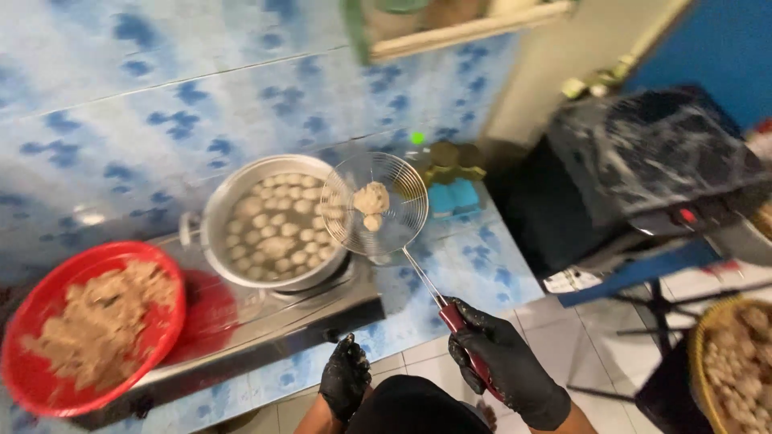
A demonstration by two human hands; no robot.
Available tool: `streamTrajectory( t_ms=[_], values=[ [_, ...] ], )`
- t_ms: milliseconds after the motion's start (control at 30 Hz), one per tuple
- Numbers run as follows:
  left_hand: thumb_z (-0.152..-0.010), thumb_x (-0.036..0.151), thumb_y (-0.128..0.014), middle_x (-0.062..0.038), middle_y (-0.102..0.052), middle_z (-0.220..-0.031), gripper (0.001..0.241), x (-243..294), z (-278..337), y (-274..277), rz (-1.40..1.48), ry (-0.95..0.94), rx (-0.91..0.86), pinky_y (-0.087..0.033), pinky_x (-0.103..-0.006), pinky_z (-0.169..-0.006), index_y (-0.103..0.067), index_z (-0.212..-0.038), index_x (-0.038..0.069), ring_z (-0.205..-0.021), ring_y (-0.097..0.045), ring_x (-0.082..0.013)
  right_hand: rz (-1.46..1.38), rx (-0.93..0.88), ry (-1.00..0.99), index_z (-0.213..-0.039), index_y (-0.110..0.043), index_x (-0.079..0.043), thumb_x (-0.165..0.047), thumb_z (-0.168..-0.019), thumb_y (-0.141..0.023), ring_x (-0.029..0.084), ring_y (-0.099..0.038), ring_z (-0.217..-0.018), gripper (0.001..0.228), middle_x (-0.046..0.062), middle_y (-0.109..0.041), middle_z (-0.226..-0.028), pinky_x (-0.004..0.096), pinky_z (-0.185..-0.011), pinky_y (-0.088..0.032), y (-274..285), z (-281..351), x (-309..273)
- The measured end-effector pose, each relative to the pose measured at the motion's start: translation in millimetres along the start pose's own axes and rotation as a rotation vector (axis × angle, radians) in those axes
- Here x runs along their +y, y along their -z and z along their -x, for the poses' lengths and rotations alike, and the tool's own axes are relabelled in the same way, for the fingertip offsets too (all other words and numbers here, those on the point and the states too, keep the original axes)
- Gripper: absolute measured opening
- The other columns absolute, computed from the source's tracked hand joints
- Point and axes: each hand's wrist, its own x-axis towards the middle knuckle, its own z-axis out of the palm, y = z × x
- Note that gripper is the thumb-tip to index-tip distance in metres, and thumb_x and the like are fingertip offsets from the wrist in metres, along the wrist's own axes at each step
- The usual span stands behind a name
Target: Scooping cooked meatballs from a pot of boiling water using a wire strainer and transferring them to a tray.
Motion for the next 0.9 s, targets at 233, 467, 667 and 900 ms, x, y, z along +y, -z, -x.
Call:
streamTrajectory(
  t_ms=[233, 467, 667, 900],
  values=[
    [-0.096, 0.049, -0.052, 0.003, -0.064, -0.06, 0.042, -80, -84, -19, -0.013, 0.338, -0.415, -0.046, -0.0351, -0.044, -0.067, -0.066, 0.024, -0.054, -0.063, -0.0199, -0.033, 0.193, 0.098, -0.145, -0.057, -0.002, 0.002, -0.09, -0.049, 0.022, -0.037, -0.034, 0.055, 0.016, -0.046, -0.06, 0.031, -0.034, -0.033, 127, 65, 16],
    [-0.092, 0.037, -0.065, 0.005, -0.054, -0.061, 0.027, -198, -65, -126, -0.221, 0.158, -0.152, -0.035, -0.0254, -0.041, -0.056, -0.068, 0.029, -0.051, -0.052, -0.0127, -0.261, 0.519, 0.165, -0.138, -0.062, 0.0, 0.003, -0.088, -0.055, 0.018, -0.034, -0.039, 0.05, 0.012, -0.045, -0.057, 0.027, -0.033, -0.025, 256, 155, 37],
    [-0.091, 0.034, -0.066, 0.008, -0.054, -0.064, 0.022, -288, -68, -183, -0.319, 0.256, -0.169, -0.037, -0.0254, -0.049, -0.058, -0.071, 0.03, -0.054, -0.051, -0.0111, -0.257, 0.777, 0.215, -0.14, -0.058, -0.004, -0.002, -0.088, -0.055, 0.017, -0.044, -0.037, 0.053, 0.01, -0.048, -0.06, 0.026, -0.037, -0.03, 364, 222, 72],
    [-0.095, 0.04, -0.064, 0.003, -0.054, -0.062, 0.033, -363, -55, -223, -0.54, 0.373, -0.23, -0.041, -0.028, -0.051, -0.056, -0.068, 0.023, -0.058, -0.056, -0.0136, -0.382, 1.159, 0.15, -0.137, -0.063, -0.006, -0.005, -0.08, -0.06, 0.017, -0.041, -0.044, 0.057, 0.008, -0.05, -0.062, 0.029, -0.043, -0.033, 476, 259, 118]
  ],
)
